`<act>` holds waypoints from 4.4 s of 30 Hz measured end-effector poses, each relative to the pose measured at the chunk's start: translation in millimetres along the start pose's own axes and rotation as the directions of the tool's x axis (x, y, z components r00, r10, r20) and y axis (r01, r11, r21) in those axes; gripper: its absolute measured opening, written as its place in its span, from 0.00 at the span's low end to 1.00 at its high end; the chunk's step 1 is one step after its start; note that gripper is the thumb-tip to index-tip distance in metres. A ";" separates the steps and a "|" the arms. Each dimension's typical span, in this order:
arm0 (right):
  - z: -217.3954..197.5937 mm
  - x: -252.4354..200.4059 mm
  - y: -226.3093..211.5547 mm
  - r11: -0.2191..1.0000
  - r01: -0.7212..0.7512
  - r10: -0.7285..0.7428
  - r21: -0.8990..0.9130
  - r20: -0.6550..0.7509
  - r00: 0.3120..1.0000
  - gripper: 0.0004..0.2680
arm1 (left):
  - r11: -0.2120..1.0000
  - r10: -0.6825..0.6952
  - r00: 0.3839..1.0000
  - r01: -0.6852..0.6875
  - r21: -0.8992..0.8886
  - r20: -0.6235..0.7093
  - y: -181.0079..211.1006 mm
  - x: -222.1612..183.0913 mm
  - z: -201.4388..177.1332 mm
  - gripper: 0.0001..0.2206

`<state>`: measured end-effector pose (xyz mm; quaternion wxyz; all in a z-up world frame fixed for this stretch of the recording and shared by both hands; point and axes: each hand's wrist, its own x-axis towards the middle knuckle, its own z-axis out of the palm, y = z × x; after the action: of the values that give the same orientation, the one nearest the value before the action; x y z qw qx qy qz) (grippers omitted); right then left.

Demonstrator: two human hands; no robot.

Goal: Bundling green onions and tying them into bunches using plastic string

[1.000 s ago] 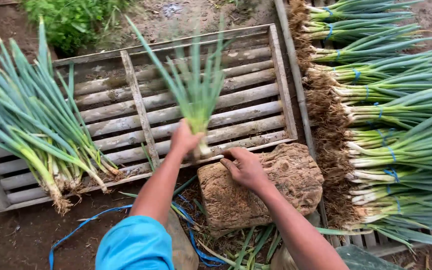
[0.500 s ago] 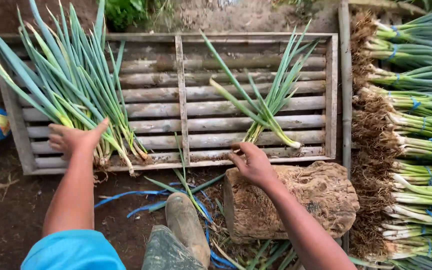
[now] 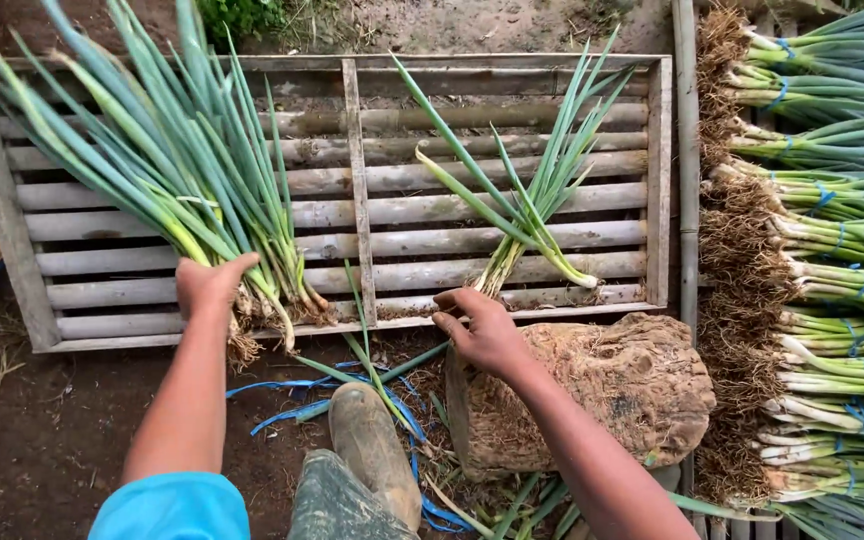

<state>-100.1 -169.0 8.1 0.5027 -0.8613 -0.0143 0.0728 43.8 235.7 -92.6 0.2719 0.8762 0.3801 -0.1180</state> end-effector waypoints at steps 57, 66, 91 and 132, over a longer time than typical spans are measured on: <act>3.2 4.6 -3.9 0.714 -0.347 0.390 0.608 0.067 0.918 0.24 | 0.891 0.447 0.857 -0.400 -0.217 0.258 87.2 -195.5 36.9 0.32; 13.5 -21.4 -23.6 0.503 -0.364 0.349 0.784 0.201 0.915 0.27 | 0.461 0.344 0.630 0.532 -0.710 0.696 116.5 -221.2 57.5 0.12; -210.4 -162.8 -125.7 0.958 0.215 -0.014 0.187 -0.723 0.691 0.03 | 0.557 0.798 0.384 -0.175 -0.812 0.465 175.6 -519.0 -32.9 0.15; -225.5 -253.7 -117.5 0.997 0.072 -0.081 -0.037 -0.435 0.897 0.02 | 0.470 0.824 0.299 0.111 -0.876 0.480 179.0 -549.7 -64.0 0.19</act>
<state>-313.7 -330.5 247.4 0.4871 -0.8594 0.0637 -0.1416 -201.0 -159.8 256.6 0.8027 0.5088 -0.0673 -0.3037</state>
